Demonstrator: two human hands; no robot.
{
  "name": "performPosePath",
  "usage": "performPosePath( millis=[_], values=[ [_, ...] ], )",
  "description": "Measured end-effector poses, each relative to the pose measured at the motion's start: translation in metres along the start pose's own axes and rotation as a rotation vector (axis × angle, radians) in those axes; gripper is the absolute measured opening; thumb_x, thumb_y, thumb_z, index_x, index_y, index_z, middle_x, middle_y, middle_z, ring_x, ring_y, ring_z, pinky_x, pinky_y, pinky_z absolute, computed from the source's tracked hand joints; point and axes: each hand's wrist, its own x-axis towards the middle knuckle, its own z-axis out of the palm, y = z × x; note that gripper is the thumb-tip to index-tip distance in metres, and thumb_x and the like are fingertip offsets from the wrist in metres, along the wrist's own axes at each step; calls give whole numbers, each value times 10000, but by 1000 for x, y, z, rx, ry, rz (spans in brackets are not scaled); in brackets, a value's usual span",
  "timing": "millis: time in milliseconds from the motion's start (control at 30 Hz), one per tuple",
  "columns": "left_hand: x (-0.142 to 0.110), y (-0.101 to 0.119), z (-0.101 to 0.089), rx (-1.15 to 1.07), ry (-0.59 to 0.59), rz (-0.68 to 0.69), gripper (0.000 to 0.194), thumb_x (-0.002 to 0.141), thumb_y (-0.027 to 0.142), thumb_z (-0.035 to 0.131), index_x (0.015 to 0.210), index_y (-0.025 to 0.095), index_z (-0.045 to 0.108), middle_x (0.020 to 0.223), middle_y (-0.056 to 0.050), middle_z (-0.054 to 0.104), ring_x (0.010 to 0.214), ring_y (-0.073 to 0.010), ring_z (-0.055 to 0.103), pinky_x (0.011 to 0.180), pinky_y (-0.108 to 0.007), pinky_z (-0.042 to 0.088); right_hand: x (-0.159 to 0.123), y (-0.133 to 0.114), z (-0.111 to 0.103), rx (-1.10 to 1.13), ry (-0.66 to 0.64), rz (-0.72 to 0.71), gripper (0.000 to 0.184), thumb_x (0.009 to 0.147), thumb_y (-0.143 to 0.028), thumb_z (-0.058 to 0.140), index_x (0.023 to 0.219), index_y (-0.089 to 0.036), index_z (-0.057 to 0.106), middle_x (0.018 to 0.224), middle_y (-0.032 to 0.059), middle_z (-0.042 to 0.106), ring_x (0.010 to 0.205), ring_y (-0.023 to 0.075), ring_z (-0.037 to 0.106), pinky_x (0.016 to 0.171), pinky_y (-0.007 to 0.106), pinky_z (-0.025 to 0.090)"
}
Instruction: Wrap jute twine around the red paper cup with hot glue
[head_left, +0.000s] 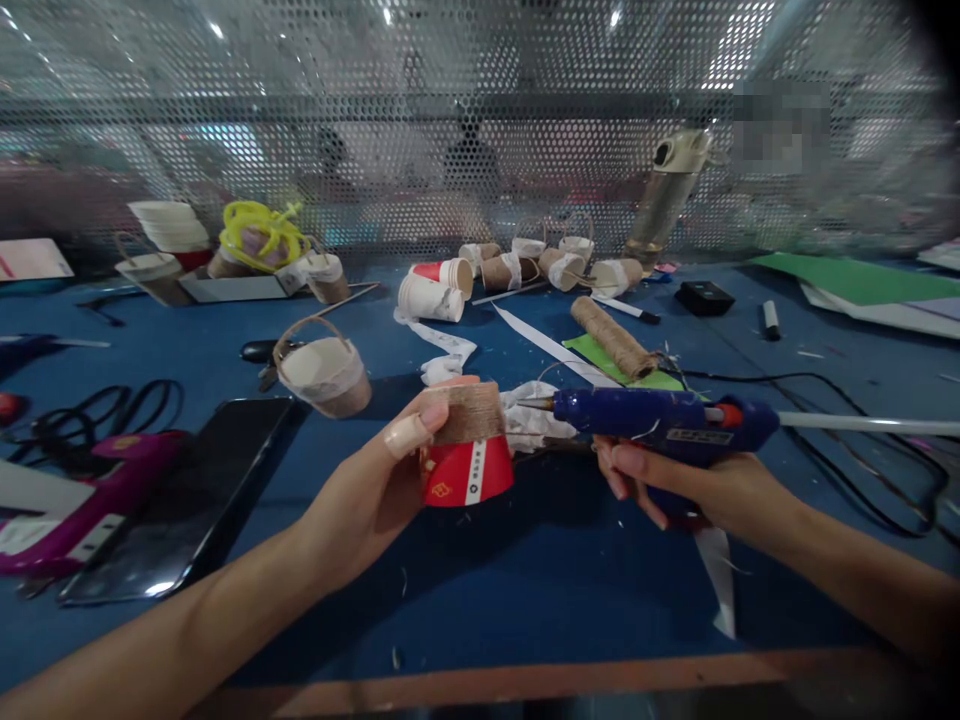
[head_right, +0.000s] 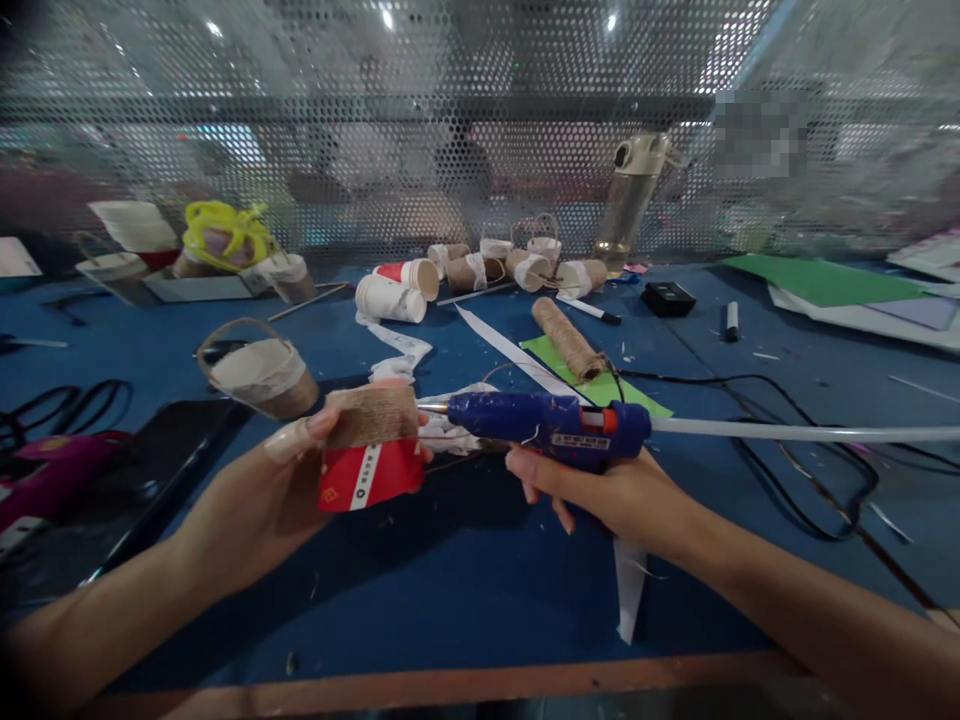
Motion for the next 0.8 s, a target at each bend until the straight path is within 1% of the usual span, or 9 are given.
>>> performPosePath(
  millis=[100, 167, 267, 333, 433, 500, 600, 700, 800],
  values=[
    [-3, -2, 1, 61, 30, 26, 533, 843, 514, 763, 1298, 262, 647, 1211, -54, 767, 1038, -262, 735, 864, -330, 599, -4, -6, 5, -37, 2, 122, 425, 819, -605, 747, 703, -203, 673, 630, -14, 628, 459, 91, 540, 479, 240, 461],
    [-4, -4, 3, 84, 50, 39, 530, 830, 534, 772, 1281, 280, 662, 1196, -42, 772, 1032, -251, 735, 850, -308, 596, -7, -9, 7, -63, 45, 190, 433, 785, -574, 788, 627, -203, 629, 586, -26, 596, 482, 93, 541, 515, 238, 470],
    [-4, -4, 3, 85, 50, 45, 500, 826, 553, 765, 1249, 296, 692, 1159, -29, 783, 1013, -233, 734, 836, -285, 594, -10, -12, 10, -81, 64, 205, 421, 797, -545, 781, 621, -209, 601, 557, -34, 572, 506, 101, 544, 557, 245, 482],
    [-3, -5, 2, 83, 49, 46, 494, 822, 554, 768, 1247, 308, 704, 1150, -23, 785, 1017, -233, 732, 840, -285, 595, -10, -11, 11, -76, 62, 155, 354, 819, -525, 758, 705, -217, 628, 560, -40, 567, 505, 106, 536, 557, 253, 481],
    [-3, -6, -2, 76, 55, 35, 492, 818, 536, 777, 1255, 319, 711, 1213, -22, 773, 1057, -245, 725, 841, -290, 598, -9, -9, 12, -52, 42, 62, 231, 826, -440, 748, 835, -232, 650, 599, -50, 564, 501, 104, 511, 524, 253, 457],
    [-3, -7, -5, 65, 57, 38, 478, 831, 531, 766, 1253, 313, 717, 1235, -25, 769, 1070, -244, 722, 835, -284, 597, -7, -7, 11, -66, 19, -18, 193, 838, -379, 727, 784, -230, 619, 619, -45, 557, 500, 101, 500, 494, 251, 431],
    [-3, -7, -4, 59, 29, 49, 412, 845, 526, 757, 1183, 291, 746, 1152, -30, 791, 1017, -225, 730, 818, -274, 597, -4, -6, 9, -157, -10, -126, 221, 874, -293, 681, 707, -224, 554, 603, -46, 531, 497, 99, 485, 476, 255, 396],
    [-3, -6, -1, 51, 27, 51, 373, 816, 507, 795, 1110, 279, 765, 1104, -24, 799, 956, -210, 737, 797, -262, 600, -3, -5, 7, -245, -29, -202, 225, 891, -227, 645, 706, -222, 518, 608, -56, 497, 518, 97, 465, 503, 263, 379],
    [-3, -6, 3, 40, 34, 53, 355, 805, 482, 813, 1093, 280, 768, 1056, -19, 804, 925, -204, 741, 763, -249, 604, -4, -4, 7, -314, -17, -313, 246, 889, -192, 604, 681, -219, 475, 632, -47, 497, 556, 105, 448, 541, 282, 359]
  ],
)
